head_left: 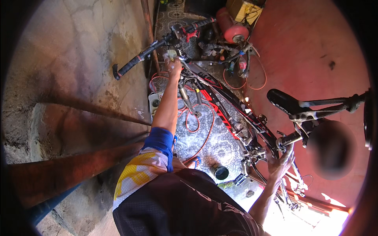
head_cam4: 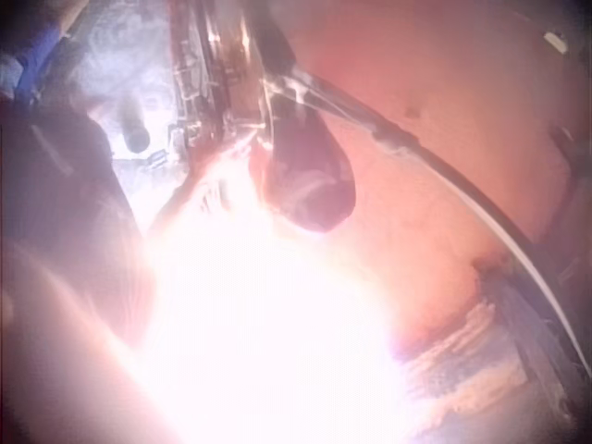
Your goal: The person scrubs a bicycle frame with a soapy sponge, rinses the sponge in a bucket, and continues cleaning various parts of the bike. The person also uses a small brush to clean the chainring and other components.
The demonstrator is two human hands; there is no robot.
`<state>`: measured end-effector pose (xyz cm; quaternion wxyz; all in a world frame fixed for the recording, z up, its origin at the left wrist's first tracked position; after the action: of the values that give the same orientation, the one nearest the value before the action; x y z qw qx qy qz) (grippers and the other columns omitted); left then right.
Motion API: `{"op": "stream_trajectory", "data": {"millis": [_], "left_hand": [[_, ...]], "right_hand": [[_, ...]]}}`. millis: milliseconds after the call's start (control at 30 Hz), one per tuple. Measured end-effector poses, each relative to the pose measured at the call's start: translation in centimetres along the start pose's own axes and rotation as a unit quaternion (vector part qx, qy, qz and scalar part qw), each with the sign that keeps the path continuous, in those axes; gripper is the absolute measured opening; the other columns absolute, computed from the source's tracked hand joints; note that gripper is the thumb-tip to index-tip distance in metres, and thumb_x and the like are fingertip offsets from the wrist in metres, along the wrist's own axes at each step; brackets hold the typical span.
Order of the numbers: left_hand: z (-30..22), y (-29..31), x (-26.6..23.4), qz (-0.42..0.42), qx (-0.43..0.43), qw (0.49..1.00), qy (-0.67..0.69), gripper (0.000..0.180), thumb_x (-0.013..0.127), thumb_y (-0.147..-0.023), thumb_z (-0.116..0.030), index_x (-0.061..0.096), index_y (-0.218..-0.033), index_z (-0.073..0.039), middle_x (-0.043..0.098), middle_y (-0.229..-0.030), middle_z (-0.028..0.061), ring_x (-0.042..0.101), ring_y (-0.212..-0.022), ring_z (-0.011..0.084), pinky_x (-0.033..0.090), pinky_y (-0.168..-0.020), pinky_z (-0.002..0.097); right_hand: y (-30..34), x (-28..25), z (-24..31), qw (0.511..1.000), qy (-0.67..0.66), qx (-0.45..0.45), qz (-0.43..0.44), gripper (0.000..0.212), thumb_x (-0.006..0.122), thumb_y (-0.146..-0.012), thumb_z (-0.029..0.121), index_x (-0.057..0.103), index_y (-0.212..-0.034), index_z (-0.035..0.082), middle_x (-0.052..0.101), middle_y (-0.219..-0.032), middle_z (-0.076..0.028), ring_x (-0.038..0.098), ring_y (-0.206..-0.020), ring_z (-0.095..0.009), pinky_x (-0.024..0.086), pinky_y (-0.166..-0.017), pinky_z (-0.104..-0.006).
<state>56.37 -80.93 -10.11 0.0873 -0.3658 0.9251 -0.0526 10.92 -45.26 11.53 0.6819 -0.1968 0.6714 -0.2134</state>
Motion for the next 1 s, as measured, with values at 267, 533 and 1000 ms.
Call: {"op": "stream_trajectory", "data": {"millis": [267,533,1000], "left_hand": [[9.5,-1.3,2.9,0.239,0.076,0.962,-0.106,0.048,0.057,-0.091,-0.014,0.054,-0.139,-0.006,0.070,-0.116,0.0248,0.068,-0.106,0.0410,0.053,-0.090,0.0468],[11.1,0.2,5.5,0.372,0.147,0.851,-0.341,0.029,0.061,-0.085,-0.022,0.073,-0.099,0.001,0.072,-0.104,0.0268,0.070,-0.099,0.0410,0.054,-0.091,0.0487],[5.1,10.5,-0.3,0.157,0.134,0.977,-0.053,0.043,0.051,-0.075,0.011,0.066,-0.115,0.002,0.062,-0.111,0.0267,0.062,-0.103,0.0438,0.051,-0.090,0.0490]], "right_hand": [[-0.3,-0.3,0.1,0.997,0.060,0.036,0.012,0.107,0.084,-0.077,0.061,0.040,-0.152,-0.001,0.068,-0.120,-0.015,0.062,-0.099,-0.032,0.043,-0.090,-0.0477],[0.0,-1.0,0.8,0.994,0.103,0.032,0.016,0.106,0.081,-0.078,0.065,0.040,-0.151,0.000,0.067,-0.120,-0.016,0.062,-0.101,-0.033,0.043,-0.092,-0.0497],[-0.4,-0.5,0.6,0.998,0.056,0.022,0.003,0.102,0.091,-0.072,0.049,0.042,-0.147,-0.001,0.068,-0.110,-0.018,0.061,-0.097,-0.038,0.045,-0.090,-0.0530]]}}
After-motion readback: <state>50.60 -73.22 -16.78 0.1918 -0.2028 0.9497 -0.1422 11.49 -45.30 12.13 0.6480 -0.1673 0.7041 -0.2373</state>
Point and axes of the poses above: each hand's wrist, its own y-axis away from the middle knuckle, its own x-axis out of the palm, z = x × y, the point moved 6 cm from there along -y, towards the middle knuckle
